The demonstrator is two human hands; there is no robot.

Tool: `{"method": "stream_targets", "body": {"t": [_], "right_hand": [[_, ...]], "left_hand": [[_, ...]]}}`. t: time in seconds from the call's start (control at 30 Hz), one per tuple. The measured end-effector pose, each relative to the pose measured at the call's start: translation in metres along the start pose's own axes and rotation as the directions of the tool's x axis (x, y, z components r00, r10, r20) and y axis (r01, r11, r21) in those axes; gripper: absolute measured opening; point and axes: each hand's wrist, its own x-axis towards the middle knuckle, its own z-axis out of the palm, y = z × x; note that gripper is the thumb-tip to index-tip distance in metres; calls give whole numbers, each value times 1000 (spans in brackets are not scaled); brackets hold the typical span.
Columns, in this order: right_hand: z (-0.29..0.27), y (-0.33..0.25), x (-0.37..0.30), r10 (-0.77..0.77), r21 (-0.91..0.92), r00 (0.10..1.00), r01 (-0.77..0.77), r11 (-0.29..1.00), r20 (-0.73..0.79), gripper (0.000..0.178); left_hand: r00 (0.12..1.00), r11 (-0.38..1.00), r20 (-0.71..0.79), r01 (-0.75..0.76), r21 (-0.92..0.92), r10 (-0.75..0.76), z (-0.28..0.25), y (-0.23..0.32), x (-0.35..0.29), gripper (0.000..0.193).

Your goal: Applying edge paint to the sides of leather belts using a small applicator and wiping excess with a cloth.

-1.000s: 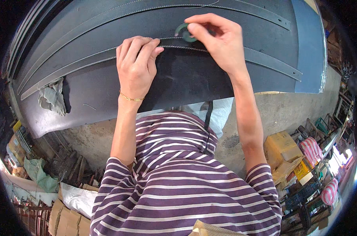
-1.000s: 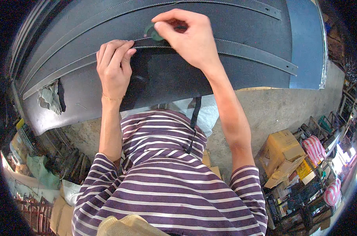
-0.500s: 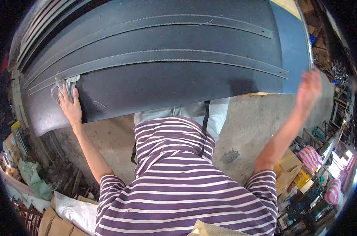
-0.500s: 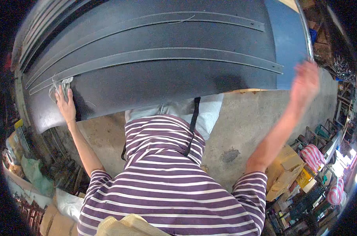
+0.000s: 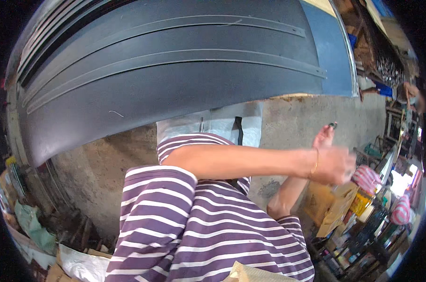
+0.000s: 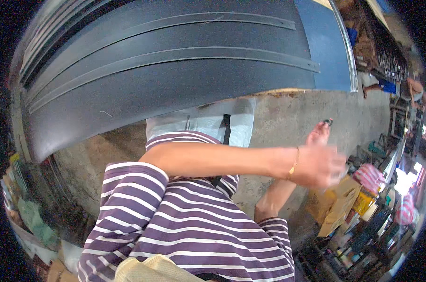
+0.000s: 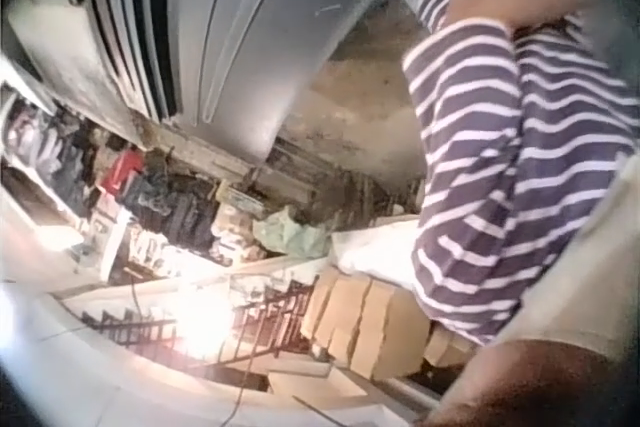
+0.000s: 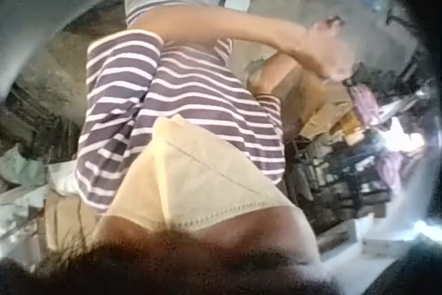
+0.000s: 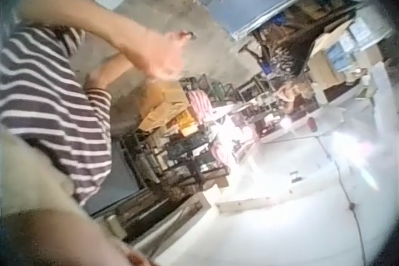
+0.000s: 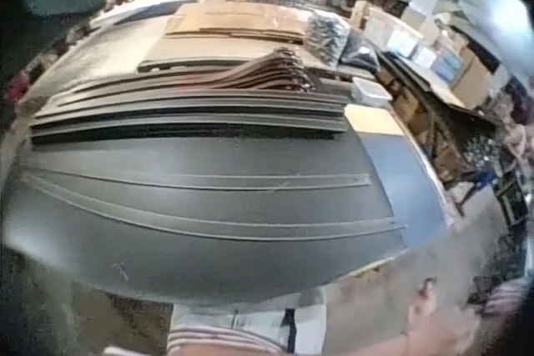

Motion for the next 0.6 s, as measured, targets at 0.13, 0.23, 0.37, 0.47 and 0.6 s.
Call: {"method": "stream_targets", "body": {"t": [0.13, 0.23, 0.37, 0.47, 0.6], "right_hand": [[23, 17, -44, 84, -121, 980, -107, 987, -180, 27], [56, 11, -57, 65, -214, 976, -110, 971, -209, 31], [158, 9, -57, -34, -318, 999, 44, 947, 39, 36], [262, 41, -66, 35, -315, 941, 77, 946, 336, 35], [337, 109, -56, -120, -322, 732, 433, 842, 670, 14]], "left_hand": [[968, 894, 67, 197, 403, -243, -128, -58, -49, 23], [736, 566, 258, 200, 800, -625, -221, -86, -139, 45], [601, 320, 66, 326, 890, -796, -272, -53, -170, 74], [562, 86, -147, 367, 926, -814, -255, -52, -178, 85], [523, -182, -435, 465, 866, -733, -235, -60, -187, 91]]}}
